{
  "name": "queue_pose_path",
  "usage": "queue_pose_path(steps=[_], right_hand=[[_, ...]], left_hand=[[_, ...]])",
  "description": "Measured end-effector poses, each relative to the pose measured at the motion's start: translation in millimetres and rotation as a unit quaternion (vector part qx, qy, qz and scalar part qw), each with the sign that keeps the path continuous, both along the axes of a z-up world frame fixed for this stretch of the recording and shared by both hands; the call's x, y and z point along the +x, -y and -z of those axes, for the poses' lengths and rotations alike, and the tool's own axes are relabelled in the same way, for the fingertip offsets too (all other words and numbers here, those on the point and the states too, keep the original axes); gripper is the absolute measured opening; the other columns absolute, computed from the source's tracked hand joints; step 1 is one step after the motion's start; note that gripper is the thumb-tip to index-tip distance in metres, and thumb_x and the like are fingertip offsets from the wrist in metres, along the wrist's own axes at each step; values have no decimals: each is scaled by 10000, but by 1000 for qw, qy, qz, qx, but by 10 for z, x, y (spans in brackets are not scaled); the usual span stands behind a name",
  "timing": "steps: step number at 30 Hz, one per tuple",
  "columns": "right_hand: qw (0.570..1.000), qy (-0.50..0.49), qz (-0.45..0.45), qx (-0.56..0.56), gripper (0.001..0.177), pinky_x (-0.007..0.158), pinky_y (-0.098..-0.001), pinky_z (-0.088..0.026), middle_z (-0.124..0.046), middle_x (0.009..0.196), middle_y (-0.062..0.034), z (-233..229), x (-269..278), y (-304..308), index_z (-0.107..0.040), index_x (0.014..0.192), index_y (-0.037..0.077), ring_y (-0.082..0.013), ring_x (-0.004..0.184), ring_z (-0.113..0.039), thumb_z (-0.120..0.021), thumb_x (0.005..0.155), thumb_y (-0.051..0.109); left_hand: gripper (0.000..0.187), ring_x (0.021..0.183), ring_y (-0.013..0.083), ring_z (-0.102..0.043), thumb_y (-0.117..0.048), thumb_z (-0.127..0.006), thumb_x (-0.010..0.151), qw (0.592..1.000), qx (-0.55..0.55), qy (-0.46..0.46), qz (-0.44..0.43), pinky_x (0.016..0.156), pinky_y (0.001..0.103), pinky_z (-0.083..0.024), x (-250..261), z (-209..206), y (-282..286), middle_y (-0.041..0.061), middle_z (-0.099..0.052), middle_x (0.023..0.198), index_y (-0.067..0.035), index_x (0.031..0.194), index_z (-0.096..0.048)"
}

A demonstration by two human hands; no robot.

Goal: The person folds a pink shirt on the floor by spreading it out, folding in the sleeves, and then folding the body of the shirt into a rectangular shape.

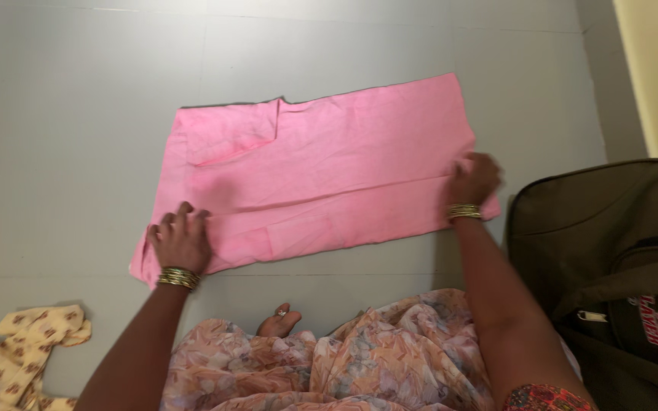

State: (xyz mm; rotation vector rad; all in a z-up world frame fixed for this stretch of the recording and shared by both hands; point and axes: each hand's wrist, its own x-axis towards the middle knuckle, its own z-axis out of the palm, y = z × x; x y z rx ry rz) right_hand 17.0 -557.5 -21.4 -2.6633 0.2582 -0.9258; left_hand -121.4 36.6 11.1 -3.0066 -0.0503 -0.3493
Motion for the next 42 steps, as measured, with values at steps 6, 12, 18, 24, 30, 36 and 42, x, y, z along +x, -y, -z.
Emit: queue_pose_path(steps=[6,12,18,24,30,36,42], right_hand=[[869,-158,-469,-26,593,1116,-591,-243,-484,1440,-202,-15,-835,-2142,-518,1377,59,-377,1343,-404,-679,898,370],[816,-294,-485,-108,695,1252,-517,-186,-414,1606,-104,-167,-787,-1945,-463,1520,148,-322,1507,-311,-618,937,493],[913,-368,-162,-72,816,1234,-551,-50,-170,1710,-31,-45,-474,-243,-265,1605,320,-278,1572,-109,-404,903,713],[869,-460,-134,-119,864,1238,-494,29,95,1723,8,71,-740,189,-8,1623,415,-297,1574,88,-247,892,810],[811,-558,-119,-133,930,1231,-515,-71,111,1712,25,-208,-815,208,8,1611,433,-285,1565,66,-388,854,800],[914,-382,-131,-48,612,1178,-483,-437,-581,1503,-91,-148,-575,-138,-573,1432,200,-304,1367,-569,-552,940,565],[882,-242,-405,8,592,1183,-429,-393,-523,1513,-138,114,-497,-1228,-582,1389,144,-309,1437,-452,-623,900,474]], left_hand=[[718,1494,512,67,-702,-427,887,985,-82,-147,44,1022,842,-33,-74,-23,668,36,-117,1655,-482,1541,-231],[769,1508,445,183,-826,-280,866,957,-82,-278,-20,1014,855,66,-31,-94,620,-5,66,1697,-569,1546,-31],[756,1534,423,238,-812,-218,916,920,-56,-384,-58,1065,854,47,0,-329,732,-69,211,1712,-573,1562,94],[801,1545,424,272,-774,-320,946,875,-82,-471,-73,1076,870,2,-290,-624,937,-73,283,1701,-567,1570,138],[764,1587,402,-27,-673,-484,936,857,-77,-507,-47,1110,795,-242,-232,-810,827,-31,71,1738,-555,1582,-94],[270,1112,270,-654,-388,-608,958,972,-187,-143,-24,963,508,-524,125,-389,381,69,-715,1143,-170,1063,-728],[98,994,317,-670,-224,-713,906,944,-326,-38,-15,855,446,-558,682,-154,284,100,-742,1004,-132,918,-742]])
